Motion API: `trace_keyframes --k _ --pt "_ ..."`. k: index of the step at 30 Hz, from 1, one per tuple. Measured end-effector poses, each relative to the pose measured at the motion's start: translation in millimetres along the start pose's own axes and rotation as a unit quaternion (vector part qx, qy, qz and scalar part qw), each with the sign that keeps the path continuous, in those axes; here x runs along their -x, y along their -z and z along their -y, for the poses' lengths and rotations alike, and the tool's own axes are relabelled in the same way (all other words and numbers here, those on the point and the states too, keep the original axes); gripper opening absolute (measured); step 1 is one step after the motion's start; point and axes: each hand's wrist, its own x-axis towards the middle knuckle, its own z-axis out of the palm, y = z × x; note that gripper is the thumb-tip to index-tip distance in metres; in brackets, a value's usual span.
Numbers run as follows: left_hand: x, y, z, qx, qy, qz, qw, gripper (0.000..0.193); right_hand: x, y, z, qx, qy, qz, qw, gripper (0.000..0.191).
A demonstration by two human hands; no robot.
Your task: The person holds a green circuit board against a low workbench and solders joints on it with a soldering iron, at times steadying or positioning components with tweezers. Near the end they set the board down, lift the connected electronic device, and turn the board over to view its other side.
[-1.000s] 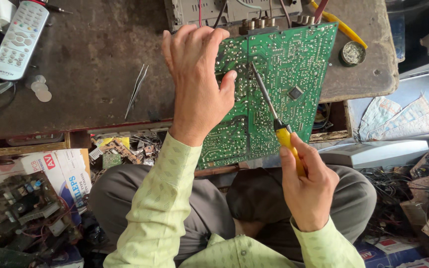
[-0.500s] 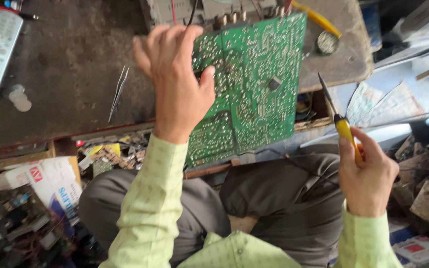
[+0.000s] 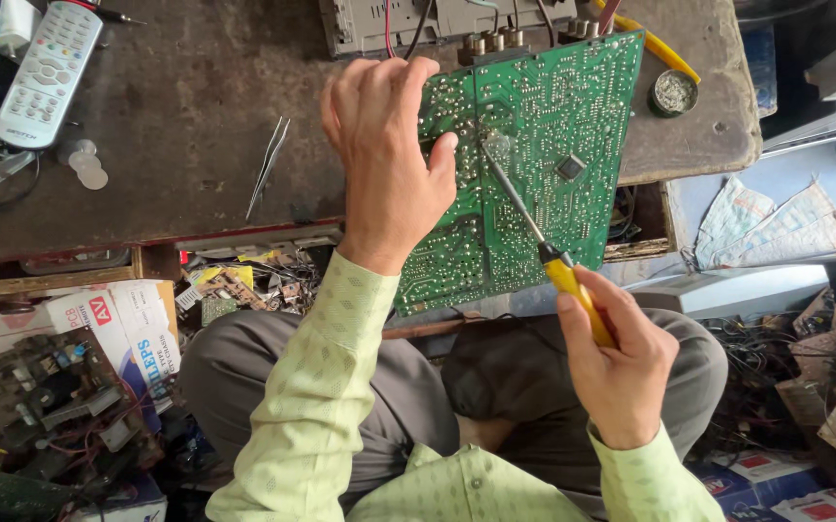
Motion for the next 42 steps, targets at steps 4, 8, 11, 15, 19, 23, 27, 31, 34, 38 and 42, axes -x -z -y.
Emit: trace_keyframes --k 4,8,11,15,19,23,27,31,34,38,42 --pt "-1 1 1 -0.001 0.007 0.002 1.0 0.062 0 -6 6 -0.01 -0.013 -0.004 1.0 0.026" --pt "0 1 2 -0.007 0.011 0.001 1.0 0.062 -4 -12 10 0.002 -0.014 -0.017 1.0 0.028" --pt "1 1 3 -0.004 0.013 0.006 1.0 0.063 -8 -14 10 0.008 -0.005 -0.021 1.0 0.028" --pt "1 2 3 -0.006 0.013 0.007 1.0 0.064 -9 -16 10 0.015 -0.01 -0.021 1.0 0.029" --pt "0 3 3 -0.004 0.013 0.008 1.0 0.064 -9 -18 6 0.002 -0.013 -0.018 1.0 0.029" --pt "0 4 3 -0.007 0.015 0.009 1.0 0.063 -9 -20 -4 -0.052 -0.042 0.001 0.998 0.03" --pt "1 4 2 -0.005 0.015 0.01 1.0 0.063 -13 -23 -15 -0.175 -0.091 0.027 0.98 0.03" --pt "1 4 1 -0.007 0.012 0.01 1.0 0.064 -14 -23 -21 -0.199 -0.101 0.043 0.974 0.03" --pt "1 2 2 -0.007 0.01 0.009 1.0 0.064 -13 -24 -21 -0.189 -0.093 0.024 0.977 0.03" --pt "0 1 4 -0.001 0.001 0.002 1.0 0.063 -11 -26 -20 -0.176 -0.097 0.022 0.979 0.031" --pt "0 1 6 -0.001 -0.002 0.004 1.0 0.063 -13 -28 -23 -0.19 -0.105 0.029 0.976 0.03"
